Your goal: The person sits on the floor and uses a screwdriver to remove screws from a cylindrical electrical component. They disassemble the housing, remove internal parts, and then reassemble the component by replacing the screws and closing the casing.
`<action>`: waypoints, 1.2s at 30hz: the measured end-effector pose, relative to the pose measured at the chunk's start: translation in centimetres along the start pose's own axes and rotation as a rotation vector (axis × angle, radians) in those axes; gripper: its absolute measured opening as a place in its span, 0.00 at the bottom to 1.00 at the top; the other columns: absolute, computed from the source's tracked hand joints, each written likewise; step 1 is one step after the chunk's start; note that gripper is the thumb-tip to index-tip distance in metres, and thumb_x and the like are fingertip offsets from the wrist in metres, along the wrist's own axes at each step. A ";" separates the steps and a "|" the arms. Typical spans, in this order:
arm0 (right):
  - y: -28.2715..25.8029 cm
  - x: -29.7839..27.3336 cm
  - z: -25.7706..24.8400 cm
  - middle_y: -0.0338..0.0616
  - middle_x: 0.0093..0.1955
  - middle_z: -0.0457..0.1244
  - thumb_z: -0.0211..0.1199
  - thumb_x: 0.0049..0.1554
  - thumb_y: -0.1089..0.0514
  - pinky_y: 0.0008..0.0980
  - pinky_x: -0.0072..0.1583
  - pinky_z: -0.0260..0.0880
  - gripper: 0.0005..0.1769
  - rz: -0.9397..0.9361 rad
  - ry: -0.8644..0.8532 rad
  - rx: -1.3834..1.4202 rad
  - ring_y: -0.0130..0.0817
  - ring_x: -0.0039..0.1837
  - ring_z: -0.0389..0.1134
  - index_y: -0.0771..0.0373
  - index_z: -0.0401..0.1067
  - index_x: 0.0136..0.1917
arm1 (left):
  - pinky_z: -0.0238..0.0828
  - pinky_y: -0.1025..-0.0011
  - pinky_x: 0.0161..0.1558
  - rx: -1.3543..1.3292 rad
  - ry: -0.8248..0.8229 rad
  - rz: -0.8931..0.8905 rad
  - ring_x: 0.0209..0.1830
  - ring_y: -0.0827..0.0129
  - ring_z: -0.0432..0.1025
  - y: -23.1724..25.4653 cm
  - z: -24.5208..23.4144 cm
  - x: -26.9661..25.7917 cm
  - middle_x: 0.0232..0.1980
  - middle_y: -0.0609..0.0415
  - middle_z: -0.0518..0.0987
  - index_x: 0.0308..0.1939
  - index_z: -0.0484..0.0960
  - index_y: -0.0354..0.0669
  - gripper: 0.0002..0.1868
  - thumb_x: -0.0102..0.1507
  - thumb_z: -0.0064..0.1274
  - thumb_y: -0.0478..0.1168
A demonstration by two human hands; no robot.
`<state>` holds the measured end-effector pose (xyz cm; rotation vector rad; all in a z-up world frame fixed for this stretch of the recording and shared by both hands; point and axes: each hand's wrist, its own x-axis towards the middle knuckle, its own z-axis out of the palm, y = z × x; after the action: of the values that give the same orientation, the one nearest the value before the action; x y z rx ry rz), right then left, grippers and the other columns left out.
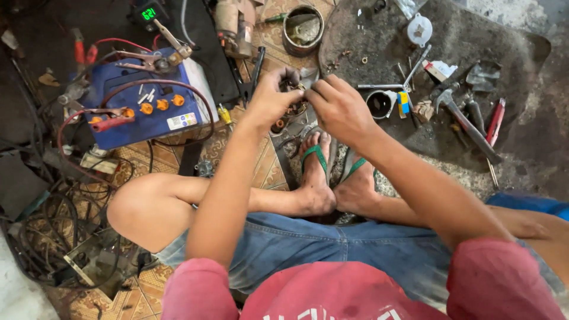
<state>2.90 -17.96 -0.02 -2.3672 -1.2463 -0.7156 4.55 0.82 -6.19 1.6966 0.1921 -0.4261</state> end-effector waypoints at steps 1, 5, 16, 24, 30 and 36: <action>0.0 0.1 -0.1 0.48 0.41 0.61 0.52 0.66 0.65 0.37 0.45 0.66 0.10 -0.032 -0.036 -0.029 0.46 0.43 0.63 0.65 0.73 0.44 | 0.72 0.69 0.53 -0.140 -0.027 0.048 0.48 0.69 0.73 0.0 -0.1 -0.4 0.42 0.56 0.79 0.41 0.82 0.45 0.13 0.52 0.62 0.34; -0.7 1.3 -0.6 0.46 0.41 0.59 0.51 0.62 0.66 0.36 0.45 0.64 0.10 -0.092 -0.106 -0.127 0.43 0.44 0.61 0.62 0.72 0.43 | 0.71 0.60 0.59 -0.362 -0.086 0.112 0.55 0.65 0.73 2.3 -2.6 -2.9 0.48 0.52 0.80 0.45 0.82 0.43 0.14 0.55 0.54 0.33; -2.5 2.8 0.3 0.45 0.37 0.55 0.53 0.58 0.64 0.38 0.43 0.57 0.08 -0.028 -0.090 -0.298 0.45 0.42 0.59 0.62 0.71 0.39 | 0.67 0.50 0.63 0.136 -0.060 0.281 0.66 0.53 0.70 4.5 -4.5 -6.7 0.60 0.46 0.78 0.56 0.80 0.46 0.28 0.51 0.48 0.29; -1.9 0.0 1.5 0.48 0.43 0.56 0.54 0.56 0.66 0.39 0.45 0.58 0.06 0.119 -0.110 -0.131 0.49 0.46 0.59 0.66 0.71 0.46 | 0.47 0.29 0.70 0.260 -0.122 0.300 0.74 0.28 0.58 6.8 -3.3 -8.9 0.73 0.30 0.64 0.75 0.59 0.42 0.49 0.50 0.62 0.33; 0.1 -0.8 -1.2 0.57 0.48 0.60 0.61 0.53 0.62 0.47 0.50 0.61 0.13 0.226 -0.162 0.222 0.59 0.51 0.62 0.70 0.72 0.51 | 0.59 0.43 0.70 0.359 -0.071 0.413 0.69 0.33 0.64 4.4 -2.4 -7.5 0.69 0.33 0.68 0.73 0.63 0.38 0.51 0.47 0.68 0.27; 10.5 -20.9 -3.0 0.57 0.57 0.63 0.66 0.49 0.69 0.46 0.62 0.66 0.32 0.613 -0.367 -0.045 0.59 0.61 0.65 0.63 0.72 0.68 | 0.67 0.52 0.66 0.453 0.047 0.441 0.64 0.44 0.72 2.9 -2.4 -6.6 0.63 0.45 0.75 0.69 0.70 0.46 0.49 0.44 0.72 0.33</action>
<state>0.90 -38.79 -10.85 -2.7818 -0.5449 -0.1182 -0.02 3.43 -0.73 2.1247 -0.2638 -0.0988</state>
